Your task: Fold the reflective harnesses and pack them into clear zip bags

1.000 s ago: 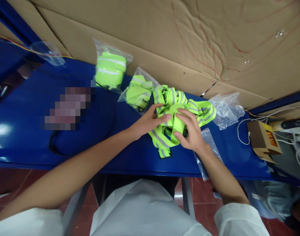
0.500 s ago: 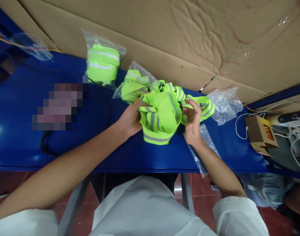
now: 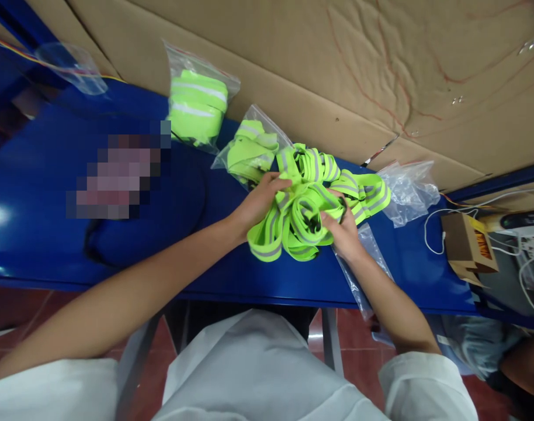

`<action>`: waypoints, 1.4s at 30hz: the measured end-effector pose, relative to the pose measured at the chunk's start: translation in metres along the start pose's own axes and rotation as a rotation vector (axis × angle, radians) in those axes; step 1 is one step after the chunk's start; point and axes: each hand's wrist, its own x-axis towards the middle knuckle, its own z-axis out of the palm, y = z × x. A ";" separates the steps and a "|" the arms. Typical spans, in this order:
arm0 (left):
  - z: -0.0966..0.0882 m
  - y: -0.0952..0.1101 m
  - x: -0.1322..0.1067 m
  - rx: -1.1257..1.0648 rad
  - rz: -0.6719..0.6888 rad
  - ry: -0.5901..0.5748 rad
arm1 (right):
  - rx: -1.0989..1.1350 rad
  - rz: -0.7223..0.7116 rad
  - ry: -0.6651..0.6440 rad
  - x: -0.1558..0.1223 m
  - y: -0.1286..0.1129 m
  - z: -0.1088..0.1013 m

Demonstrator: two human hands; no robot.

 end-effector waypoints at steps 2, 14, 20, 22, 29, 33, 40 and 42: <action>-0.004 -0.002 0.000 0.152 0.085 0.056 | 0.097 0.102 0.098 0.002 -0.002 -0.003; 0.003 0.011 -0.037 0.767 0.622 -0.400 | 0.094 0.163 -0.029 0.017 -0.021 -0.024; 0.001 0.001 -0.023 0.418 0.383 -0.159 | 0.179 0.088 0.000 0.013 -0.031 -0.030; 0.000 0.009 -0.019 0.155 0.204 -0.114 | 0.132 -0.016 0.045 0.011 -0.030 -0.028; -0.004 0.031 -0.013 -0.382 -0.131 -0.161 | -0.510 -0.332 0.235 0.004 -0.029 -0.023; -0.008 0.023 -0.006 -0.298 -0.126 -0.201 | -0.672 -0.480 0.189 0.003 -0.029 -0.022; -0.006 0.000 -0.019 0.758 1.000 0.204 | -0.283 -0.359 0.303 0.005 -0.020 -0.014; -0.003 0.000 -0.030 0.959 1.275 0.251 | -0.206 -0.322 0.301 0.004 -0.020 -0.011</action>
